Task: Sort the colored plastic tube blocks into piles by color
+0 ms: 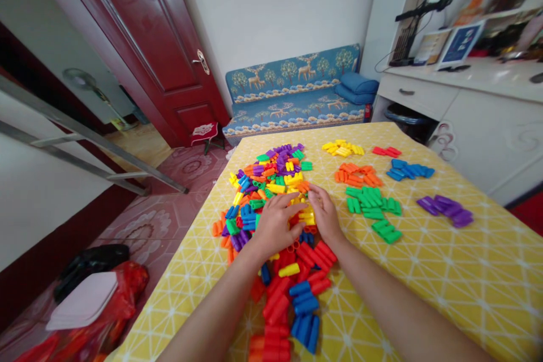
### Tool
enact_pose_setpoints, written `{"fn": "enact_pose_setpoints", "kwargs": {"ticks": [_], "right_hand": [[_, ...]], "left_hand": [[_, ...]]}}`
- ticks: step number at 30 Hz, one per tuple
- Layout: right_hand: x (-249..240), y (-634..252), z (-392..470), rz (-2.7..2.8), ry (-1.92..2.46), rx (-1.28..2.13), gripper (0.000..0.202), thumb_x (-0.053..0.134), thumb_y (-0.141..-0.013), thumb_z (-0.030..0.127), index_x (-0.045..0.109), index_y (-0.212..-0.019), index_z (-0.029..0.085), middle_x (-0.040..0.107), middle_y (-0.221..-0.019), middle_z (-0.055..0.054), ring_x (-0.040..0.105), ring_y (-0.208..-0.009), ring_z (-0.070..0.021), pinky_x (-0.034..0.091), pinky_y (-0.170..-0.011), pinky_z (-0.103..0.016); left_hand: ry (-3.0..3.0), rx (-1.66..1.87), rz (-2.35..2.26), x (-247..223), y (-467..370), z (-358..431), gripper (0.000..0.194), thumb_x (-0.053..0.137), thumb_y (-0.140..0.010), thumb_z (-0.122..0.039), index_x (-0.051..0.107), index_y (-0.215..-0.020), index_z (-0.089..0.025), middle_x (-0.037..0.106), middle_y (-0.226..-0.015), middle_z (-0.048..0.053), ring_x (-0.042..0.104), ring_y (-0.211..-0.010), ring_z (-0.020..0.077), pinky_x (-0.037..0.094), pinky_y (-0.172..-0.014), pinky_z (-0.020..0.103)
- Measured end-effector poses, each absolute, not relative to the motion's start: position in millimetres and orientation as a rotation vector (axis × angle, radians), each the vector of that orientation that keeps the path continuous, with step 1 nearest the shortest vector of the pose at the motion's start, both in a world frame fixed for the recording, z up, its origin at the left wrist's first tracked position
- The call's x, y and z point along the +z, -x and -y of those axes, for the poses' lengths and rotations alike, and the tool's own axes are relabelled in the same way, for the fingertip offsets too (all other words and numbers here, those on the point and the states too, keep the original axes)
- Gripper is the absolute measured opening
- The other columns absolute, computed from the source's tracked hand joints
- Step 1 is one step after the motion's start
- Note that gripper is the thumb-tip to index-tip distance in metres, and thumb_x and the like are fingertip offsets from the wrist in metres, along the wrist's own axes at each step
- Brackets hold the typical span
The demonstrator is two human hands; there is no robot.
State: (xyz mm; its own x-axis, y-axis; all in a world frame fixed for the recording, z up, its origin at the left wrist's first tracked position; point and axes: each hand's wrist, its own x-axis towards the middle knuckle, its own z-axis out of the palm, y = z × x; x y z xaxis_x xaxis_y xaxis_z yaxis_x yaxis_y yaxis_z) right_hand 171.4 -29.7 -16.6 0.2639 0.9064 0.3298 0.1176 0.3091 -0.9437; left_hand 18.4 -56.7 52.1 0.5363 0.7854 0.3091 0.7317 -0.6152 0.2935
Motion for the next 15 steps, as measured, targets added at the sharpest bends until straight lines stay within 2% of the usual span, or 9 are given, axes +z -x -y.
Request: {"fn": "enact_pose_setpoints", "kwargs": {"ticks": [3, 8, 11, 15], "right_hand": [[-16, -171, 31, 1.190, 1.105, 0.793, 0.048, 0.048, -0.088, 0.054, 0.058, -0.117, 0.018, 0.061, -0.122, -0.012, 0.057, -0.111, -0.0238, 0.043, -0.098, -0.043], [-13, -171, 34, 1.363, 1.041, 0.798, 0.041, 0.049, -0.088, 0.052, 0.065, -0.108, 0.021, 0.064, -0.118, -0.008, 0.055, -0.116, -0.0233, 0.036, -0.105, -0.043], [-9, -171, 37, 1.398, 1.008, 0.834, 0.038, 0.047, -0.089, 0.050, 0.068, -0.104, 0.021, 0.066, -0.114, -0.008, 0.058, -0.110, -0.0227, 0.040, -0.101, -0.041], [-6, -171, 39, 1.362, 0.997, 0.846, 0.041, 0.043, -0.090, 0.051, 0.071, -0.096, 0.021, 0.069, -0.103, -0.007, 0.062, -0.099, -0.0227, 0.047, -0.091, -0.040]], "left_hand": [[-2.619, 0.563, -1.521, 47, -17, 42, 0.056, 0.061, -0.082, -0.041, 0.048, -0.136, -0.032, 0.046, -0.144, 0.007, 0.045, -0.127, 0.0284, 0.033, -0.107, 0.047], [-2.545, 0.405, -1.775, 45, -19, 15, 0.064, 0.056, -0.084, -0.041, 0.035, -0.144, -0.031, 0.045, -0.144, 0.011, 0.044, -0.129, 0.0316, 0.032, -0.106, 0.050], [-2.499, 0.386, -1.829, 45, -22, 11, 0.063, 0.054, -0.085, -0.044, 0.038, -0.143, -0.028, 0.051, -0.140, 0.012, 0.048, -0.126, 0.0324, 0.034, -0.104, 0.049], [-2.478, 0.468, -1.667, 45, -19, 11, 0.046, 0.052, -0.087, -0.045, 0.054, -0.131, -0.032, 0.059, -0.132, 0.005, 0.055, -0.119, 0.0282, 0.039, -0.101, 0.043]]}}
